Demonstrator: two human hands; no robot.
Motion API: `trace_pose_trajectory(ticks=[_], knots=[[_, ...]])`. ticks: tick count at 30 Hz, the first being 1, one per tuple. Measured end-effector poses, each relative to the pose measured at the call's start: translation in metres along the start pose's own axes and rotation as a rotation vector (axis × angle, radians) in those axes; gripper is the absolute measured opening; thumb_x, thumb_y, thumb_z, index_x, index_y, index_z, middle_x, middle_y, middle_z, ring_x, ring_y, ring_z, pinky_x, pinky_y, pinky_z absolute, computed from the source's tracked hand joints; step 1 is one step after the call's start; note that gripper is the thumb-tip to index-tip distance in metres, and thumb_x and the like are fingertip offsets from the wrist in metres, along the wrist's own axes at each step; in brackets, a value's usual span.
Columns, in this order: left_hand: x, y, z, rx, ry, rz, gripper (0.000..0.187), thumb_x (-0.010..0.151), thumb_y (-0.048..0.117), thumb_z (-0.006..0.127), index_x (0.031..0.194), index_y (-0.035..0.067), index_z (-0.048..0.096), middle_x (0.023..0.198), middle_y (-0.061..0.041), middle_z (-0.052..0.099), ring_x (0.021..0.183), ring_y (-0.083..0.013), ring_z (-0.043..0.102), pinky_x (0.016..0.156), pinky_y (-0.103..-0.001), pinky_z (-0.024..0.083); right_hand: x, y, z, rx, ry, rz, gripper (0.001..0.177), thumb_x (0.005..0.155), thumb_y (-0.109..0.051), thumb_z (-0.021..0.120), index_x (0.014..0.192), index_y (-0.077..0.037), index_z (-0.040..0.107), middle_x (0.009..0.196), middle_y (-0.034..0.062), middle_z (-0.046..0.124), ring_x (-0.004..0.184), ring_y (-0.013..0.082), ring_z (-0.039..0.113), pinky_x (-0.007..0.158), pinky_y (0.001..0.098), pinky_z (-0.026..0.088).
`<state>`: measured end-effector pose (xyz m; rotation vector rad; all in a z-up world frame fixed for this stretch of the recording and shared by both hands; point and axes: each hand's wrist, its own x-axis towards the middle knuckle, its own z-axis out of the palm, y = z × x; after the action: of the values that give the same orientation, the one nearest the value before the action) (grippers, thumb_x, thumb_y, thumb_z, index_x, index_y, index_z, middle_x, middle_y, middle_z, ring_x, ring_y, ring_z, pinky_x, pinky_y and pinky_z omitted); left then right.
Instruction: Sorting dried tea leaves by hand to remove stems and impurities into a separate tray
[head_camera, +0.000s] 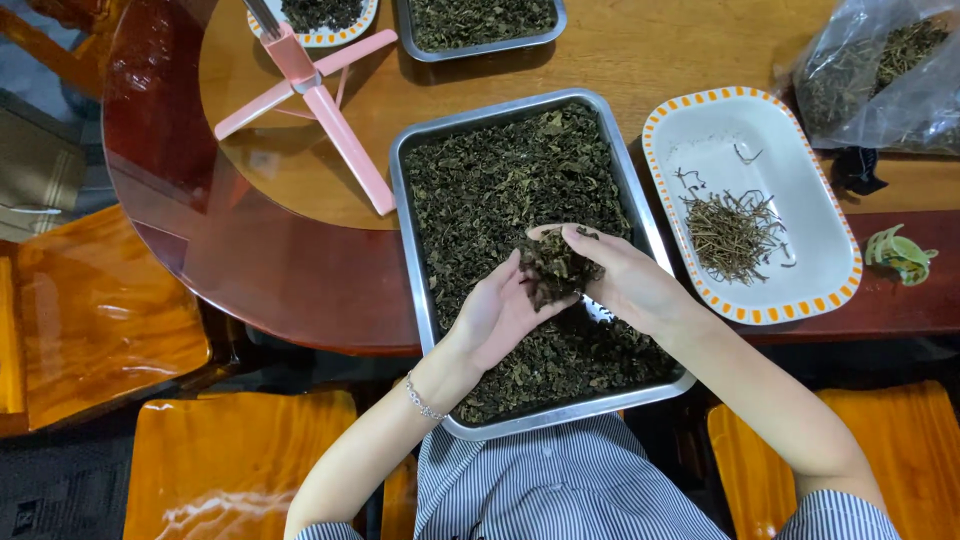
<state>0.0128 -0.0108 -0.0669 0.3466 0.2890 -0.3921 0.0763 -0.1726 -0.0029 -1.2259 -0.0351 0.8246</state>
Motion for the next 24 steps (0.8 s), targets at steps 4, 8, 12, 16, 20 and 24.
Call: trace_pose_trajectory(ticks=[4, 8, 12, 16, 20, 24], knots=[[0.001, 0.001, -0.003, 0.001, 0.008, 0.004, 0.052, 0.108, 0.03, 0.047, 0.147, -0.004, 0.042, 0.148, -0.029, 0.046, 0.141, -0.0396, 0.044, 0.114, -0.058, 0.039, 0.0, 0.001, 0.001, 0.015, 0.013, -0.006, 0.058, 0.098, -0.034, 0.058, 0.141, 0.004, 0.057, 0.144, 0.0281, 0.054, 0.145, 0.043, 0.043, 0.119, 0.0587, 0.028], [0.003, 0.001, -0.009, -0.012, 0.024, 0.015, 0.052, 0.109, 0.029, 0.046, 0.146, -0.007, 0.042, 0.149, -0.03, 0.045, 0.141, -0.0395, 0.045, 0.115, -0.059, 0.038, 0.001, 0.0, 0.0, 0.023, -0.002, 0.003, 0.05, 0.1, -0.03, 0.055, 0.137, 0.003, 0.062, 0.134, 0.024, 0.061, 0.134, 0.0401, 0.054, 0.119, 0.0532, 0.035], [-0.007, 0.005, 0.008, 0.072, 0.03, 0.045, 0.047, 0.109, 0.026, 0.044, 0.144, -0.007, 0.043, 0.149, -0.03, 0.045, 0.14, -0.0387, 0.046, 0.114, -0.055, 0.04, 0.005, 0.005, -0.006, 0.043, 0.028, 0.0, 0.045, 0.099, -0.028, 0.056, 0.133, 0.0, 0.066, 0.134, 0.0217, 0.063, 0.134, 0.0381, 0.055, 0.118, 0.0517, 0.036], [-0.02, 0.01, 0.035, 0.24, 0.04, 0.095, 0.047, 0.109, 0.023, 0.043, 0.142, -0.011, 0.043, 0.15, -0.034, 0.042, 0.14, -0.0407, 0.046, 0.113, -0.056, 0.041, 0.008, 0.009, -0.01, 0.037, 0.041, -0.002, 0.043, 0.099, -0.027, 0.057, 0.134, -0.002, 0.065, 0.134, 0.0187, 0.062, 0.134, 0.0366, 0.053, 0.12, 0.0506, 0.034], [-0.035, 0.011, 0.06, 0.388, 0.069, 0.125, 0.051, 0.108, 0.022, 0.044, 0.148, -0.009, 0.039, 0.158, -0.033, 0.032, 0.146, -0.0445, 0.035, 0.114, -0.06, 0.035, -0.001, -0.001, 0.005, 0.044, 0.079, 0.034, 0.045, 0.097, -0.029, 0.06, 0.134, -0.005, 0.066, 0.152, 0.0217, 0.05, 0.15, 0.0444, 0.032, 0.124, 0.0536, 0.023], [-0.042, 0.012, 0.065, 0.683, 0.053, 0.29, 0.05, 0.106, 0.017, 0.045, 0.15, -0.006, 0.04, 0.162, -0.035, 0.02, 0.149, -0.053, 0.017, 0.112, -0.072, 0.019, -0.01, -0.012, 0.02, 0.055, 0.162, 0.063, 0.057, 0.093, -0.031, 0.066, 0.147, -0.014, 0.057, 0.168, 0.0216, 0.013, 0.151, 0.0491, -0.008, 0.121, 0.0639, 0.003]])
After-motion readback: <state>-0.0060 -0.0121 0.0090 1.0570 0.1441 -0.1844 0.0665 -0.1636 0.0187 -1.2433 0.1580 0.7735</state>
